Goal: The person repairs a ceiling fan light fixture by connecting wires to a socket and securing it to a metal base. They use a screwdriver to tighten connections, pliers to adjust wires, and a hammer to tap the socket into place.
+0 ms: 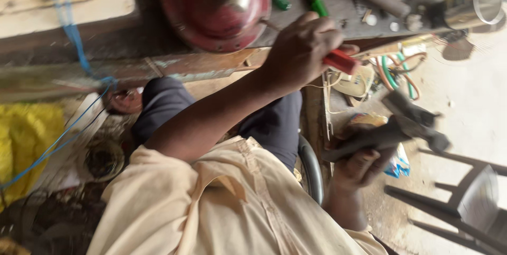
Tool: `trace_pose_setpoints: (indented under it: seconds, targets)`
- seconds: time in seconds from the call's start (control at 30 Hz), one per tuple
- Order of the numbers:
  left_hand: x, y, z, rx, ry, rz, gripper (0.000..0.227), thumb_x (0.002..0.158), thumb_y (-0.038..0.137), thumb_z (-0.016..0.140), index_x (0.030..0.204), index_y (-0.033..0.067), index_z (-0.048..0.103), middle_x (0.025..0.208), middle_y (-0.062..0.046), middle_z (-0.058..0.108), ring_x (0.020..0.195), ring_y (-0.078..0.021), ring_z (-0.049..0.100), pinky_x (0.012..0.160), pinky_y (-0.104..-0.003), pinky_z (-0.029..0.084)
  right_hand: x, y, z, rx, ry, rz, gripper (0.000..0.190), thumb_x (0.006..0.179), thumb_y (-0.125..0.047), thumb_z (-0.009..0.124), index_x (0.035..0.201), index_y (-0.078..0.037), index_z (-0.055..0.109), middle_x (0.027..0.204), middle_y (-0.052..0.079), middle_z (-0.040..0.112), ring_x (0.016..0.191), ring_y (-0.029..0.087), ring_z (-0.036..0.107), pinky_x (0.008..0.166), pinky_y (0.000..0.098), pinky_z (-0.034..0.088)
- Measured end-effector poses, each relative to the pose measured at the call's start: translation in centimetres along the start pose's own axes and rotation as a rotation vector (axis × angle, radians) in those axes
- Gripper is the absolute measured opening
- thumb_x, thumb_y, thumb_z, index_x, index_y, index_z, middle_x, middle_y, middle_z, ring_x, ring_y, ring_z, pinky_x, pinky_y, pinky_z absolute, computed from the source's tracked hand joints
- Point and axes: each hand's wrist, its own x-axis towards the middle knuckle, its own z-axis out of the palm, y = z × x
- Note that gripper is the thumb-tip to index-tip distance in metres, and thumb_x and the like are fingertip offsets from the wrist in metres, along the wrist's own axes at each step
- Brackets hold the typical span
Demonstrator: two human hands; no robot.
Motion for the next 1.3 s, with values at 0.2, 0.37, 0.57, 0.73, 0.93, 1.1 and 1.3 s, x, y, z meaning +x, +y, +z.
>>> trace_pose_setpoints:
  seconds: [0.2,0.37,0.57,0.73,0.93,1.1,1.3]
  targets:
    - [0.3,-0.3,0.0,-0.051,-0.071,-0.047,0.045,0.090,0.047,0.083,0.077,0.0071,0.067,0.076,-0.005,0.063,0.075,-0.0204,0.061,0.070,-0.035,0.053,0.3,0.2,0.6,0.033,-0.138,0.209,0.064,0.113,-0.046,0.054,0.151,0.000,0.031,0.093,0.014,0.061,0.065,0.015,0.059,0.057,0.0248,0.049]
    - [0.0,-0.6,0.7,-0.041,0.030,0.065,0.029,0.096,0.036,0.076,0.086,0.0097,0.068,0.086,-0.003,0.067,0.081,-0.0190,0.063,0.083,-0.038,0.056,0.8,0.2,-1.3,0.002,-0.162,0.191,0.056,0.113,-0.045,0.059,0.138,0.002,0.042,0.093,0.015,0.062,0.064,0.016,0.061,0.057,0.0233,0.050]
    - [-0.7,-0.9,1.3,0.002,0.010,0.033,0.028,0.094,0.034,0.077,0.088,0.0069,0.069,0.093,-0.006,0.068,0.090,-0.0231,0.065,0.082,-0.038,0.057,1.4,-1.2,-3.6,0.029,-0.096,0.006,0.053,0.111,-0.039,0.061,0.144,-0.002,0.042,0.095,0.012,0.063,0.064,0.017,0.060,0.055,0.0254,0.051]
    - [-1.0,-1.1,0.8,0.021,-0.031,0.071,0.029,0.094,0.035,0.077,0.094,0.0069,0.072,0.098,-0.007,0.068,0.091,-0.0217,0.063,0.083,-0.038,0.057,-0.5,1.5,-2.1,-0.139,-0.078,0.113,0.045,0.114,-0.035,0.058,0.142,-0.004,0.041,0.093,0.011,0.062,0.065,0.016,0.059,0.057,0.0263,0.050]
    - [-0.6,-1.5,-0.7,0.107,-0.070,0.127,0.035,0.097,0.040,0.077,0.085,0.0078,0.069,0.092,-0.006,0.064,0.086,-0.0218,0.061,0.077,-0.038,0.056,-0.3,4.0,-4.7,0.011,0.049,0.221,0.036,0.119,-0.031,0.055,0.138,-0.006,0.039,0.093,0.010,0.061,0.068,0.015,0.059,0.059,0.0273,0.050]
    - [-0.6,0.7,-3.6,0.108,0.010,0.100,0.032,0.093,0.037,0.079,0.088,0.0081,0.066,0.094,-0.006,0.061,0.088,-0.0236,0.061,0.077,-0.039,0.055,-1.0,5.4,-4.8,-0.006,-0.044,0.421,0.040,0.112,-0.034,0.056,0.136,-0.004,0.044,0.087,0.007,0.060,0.064,0.012,0.056,0.056,0.0274,0.048]
    - [-2.1,-0.5,-9.5,0.367,-0.040,-0.155,0.034,0.094,0.033,0.079,0.101,0.0029,0.066,0.095,-0.011,0.058,0.081,-0.0233,0.063,0.070,-0.041,0.055,-3.3,6.9,-3.5,-0.145,-0.154,0.543,0.040,0.107,-0.031,0.057,0.129,0.001,0.049,0.085,0.006,0.061,0.060,0.013,0.056,0.054,0.0274,0.046]
